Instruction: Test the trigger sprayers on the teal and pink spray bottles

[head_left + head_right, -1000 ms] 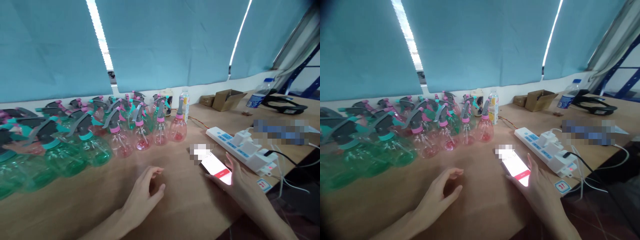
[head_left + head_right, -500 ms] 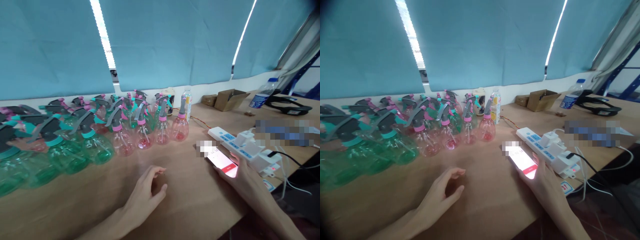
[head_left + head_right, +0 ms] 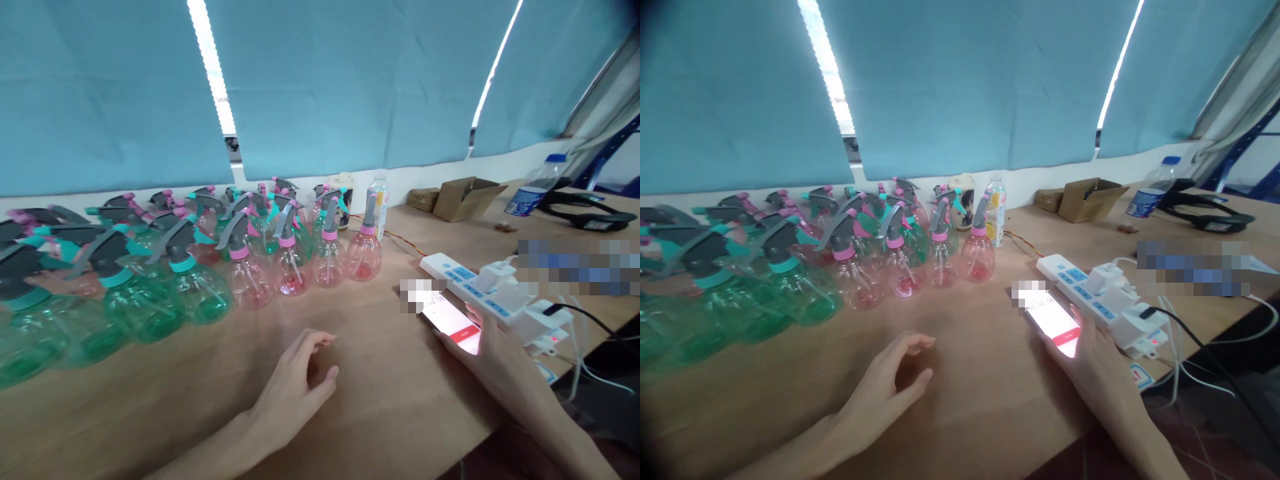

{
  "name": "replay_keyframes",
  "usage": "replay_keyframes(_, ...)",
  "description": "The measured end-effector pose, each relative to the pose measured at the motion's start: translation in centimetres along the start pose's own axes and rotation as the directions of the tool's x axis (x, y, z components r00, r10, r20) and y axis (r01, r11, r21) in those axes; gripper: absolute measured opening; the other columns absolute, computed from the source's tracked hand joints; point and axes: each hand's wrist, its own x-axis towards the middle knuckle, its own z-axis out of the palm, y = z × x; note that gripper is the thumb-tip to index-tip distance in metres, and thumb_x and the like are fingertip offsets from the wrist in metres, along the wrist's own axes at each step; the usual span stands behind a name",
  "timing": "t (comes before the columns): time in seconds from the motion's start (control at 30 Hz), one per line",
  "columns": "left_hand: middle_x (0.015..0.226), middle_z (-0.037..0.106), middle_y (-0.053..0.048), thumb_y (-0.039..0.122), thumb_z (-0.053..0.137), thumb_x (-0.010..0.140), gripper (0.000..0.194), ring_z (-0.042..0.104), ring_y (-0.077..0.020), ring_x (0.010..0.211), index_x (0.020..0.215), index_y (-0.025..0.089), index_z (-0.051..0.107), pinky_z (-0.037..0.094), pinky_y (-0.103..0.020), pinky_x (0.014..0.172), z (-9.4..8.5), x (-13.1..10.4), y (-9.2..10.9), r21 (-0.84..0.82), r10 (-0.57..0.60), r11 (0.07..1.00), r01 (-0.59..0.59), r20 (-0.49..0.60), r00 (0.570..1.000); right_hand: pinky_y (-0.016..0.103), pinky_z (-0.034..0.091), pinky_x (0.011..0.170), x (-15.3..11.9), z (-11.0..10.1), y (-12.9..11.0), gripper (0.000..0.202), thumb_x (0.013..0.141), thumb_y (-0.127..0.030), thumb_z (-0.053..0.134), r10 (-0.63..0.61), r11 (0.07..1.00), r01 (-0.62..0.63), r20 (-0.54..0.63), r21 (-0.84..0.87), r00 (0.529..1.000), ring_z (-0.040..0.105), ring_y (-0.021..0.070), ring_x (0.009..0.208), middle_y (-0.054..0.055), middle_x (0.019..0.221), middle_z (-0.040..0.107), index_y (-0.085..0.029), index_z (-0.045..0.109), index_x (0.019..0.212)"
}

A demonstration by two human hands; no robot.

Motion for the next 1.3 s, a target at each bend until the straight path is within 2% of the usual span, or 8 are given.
replay_keyframes(0.17,0.113,0.059,-0.004,0.017,0.052,0.082,0.029,0.058,-0.0221,0.102,0.11,0.024,0.049,0.048,-0.041,0.088,-0.3,-0.2,0.2,0.005,-0.008,1.0,0.008,0.001,1.0,0.055,0.043,0.09,-0.3,-0.8,-1.9,0.083,0.083,-0.066,0.041,-0.096,0.995,0.098,-0.066,0.036,0.993,0.049,0.0429,0.118,0.027,0.128,0.051,-0.005,0.03,0.138)
replay_keyframes(0.33,0.113,0.058,-0.002,0.015,0.05,0.083,0.03,0.058,-0.0198,0.1,0.111,0.026,0.047,0.046,-0.04,0.09,-1.4,-1.4,-0.6,0.011,0.006,1.0,-0.006,-0.02,1.0,0.059,0.041,0.092,-0.7,-1.4,-8.1,0.064,0.085,-0.057,0.049,-0.318,0.92,0.32,-0.045,0.227,0.947,0.053,0.04,0.113,0.019,0.122,0.057,-0.019,0.037,0.135)
replay_keyframes(0.47,0.111,0.06,-0.003,0.015,0.05,0.083,0.028,0.059,-0.0207,0.102,0.109,0.025,0.049,0.046,-0.04,0.091,-3.3,-3.4,-1.8,0.033,-0.035,0.999,0.038,-0.083,0.996,0.053,0.044,0.095,-1.6,-0.7,-14.5,0.044,0.086,-0.043,0.055,-0.59,0.743,0.516,0.053,0.427,0.805,0.055,0.0306,0.114,0.008,0.124,0.057,-0.031,0.043,0.127)
replay_keyframes(0.7,0.107,0.063,0.0,0.02,0.049,0.087,0.018,0.06,-0.0205,0.101,0.102,0.027,0.055,0.047,-0.036,0.088,-8.6,-9.2,-4.6,0.076,-0.146,0.983,0.168,-0.233,0.961,0.045,0.042,0.101,-2.9,1.3,-24.4,0.033,0.091,-0.032,0.05,-0.87,0.47,0.616,0.211,0.632,0.446,0.049,0.0246,0.122,0.01,0.131,0.055,-0.021,0.052,0.122)
replay_keyframes(0.9,0.098,0.067,0.0,0.026,0.047,0.088,0.013,0.064,-0.0203,0.092,0.094,0.025,0.058,0.049,-0.032,0.079,-13.7,-15.7,-7.3,0.117,-0.253,0.942,0.314,-0.362,0.897,0.045,0.041,0.103,-5.2,2.9,-32.2,0.034,0.092,-0.031,0.05,-0.944,0.314,0.637,0.158,0.704,0.29,0.047,0.0233,0.126,0.011,0.135,0.053,-0.019,0.053,0.124)
replay_keyframes(1.03,0.093,0.069,0.001,0.03,0.05,0.085,0.014,0.065,-0.0203,0.086,0.092,0.025,0.061,0.049,-0.034,0.078,-16.9,-20.2,-10.8,0.03,-0.351,0.905,0.424,-0.509,0.786,0.042,0.042,0.103,-7.5,3.9,-37.4,0.032,0.091,-0.027,0.051,-0.981,0.156,0.655,0.038,0.739,0.191,0.05,0.0221,0.123,0.011,0.132,0.055,-0.018,0.056,0.121)
replay_keyframes(1.13,0.091,0.068,-0.002,0.035,0.053,0.081,0.017,0.065,-0.0209,0.078,0.088,0.022,0.061,0.052,-0.032,0.065,-19.6,-23.1,-13.9,-0.083,-0.401,0.875,0.476,-0.676,0.619,0.039,0.043,0.102,-9.0,4.8,-41.7,0.029,0.09,-0.021,0.052,-0.982,-0.005,0.692,-0.132,0.722,0.131,0.052,0.0208,0.12,0.012,0.126,0.059,-0.015,0.058,0.117)
replay_keyframes(1.3,0.093,0.063,-0.007,0.042,0.055,0.075,0.029,0.062,-0.0248,0.089,0.092,0.019,0.058,0.051,-0.039,0.079,-25.5,-26.3,-18.2,-0.171,-0.379,0.842,0.512,-0.862,0.336,0.038,0.038,0.106,-10.5,6.8,-48.8,0.025,0.091,-0.015,0.047,-0.956,-0.205,0.706,-0.295,0.678,0.005,0.052,0.0183,0.12,0.01,0.122,0.063,-0.015,0.062,0.111)
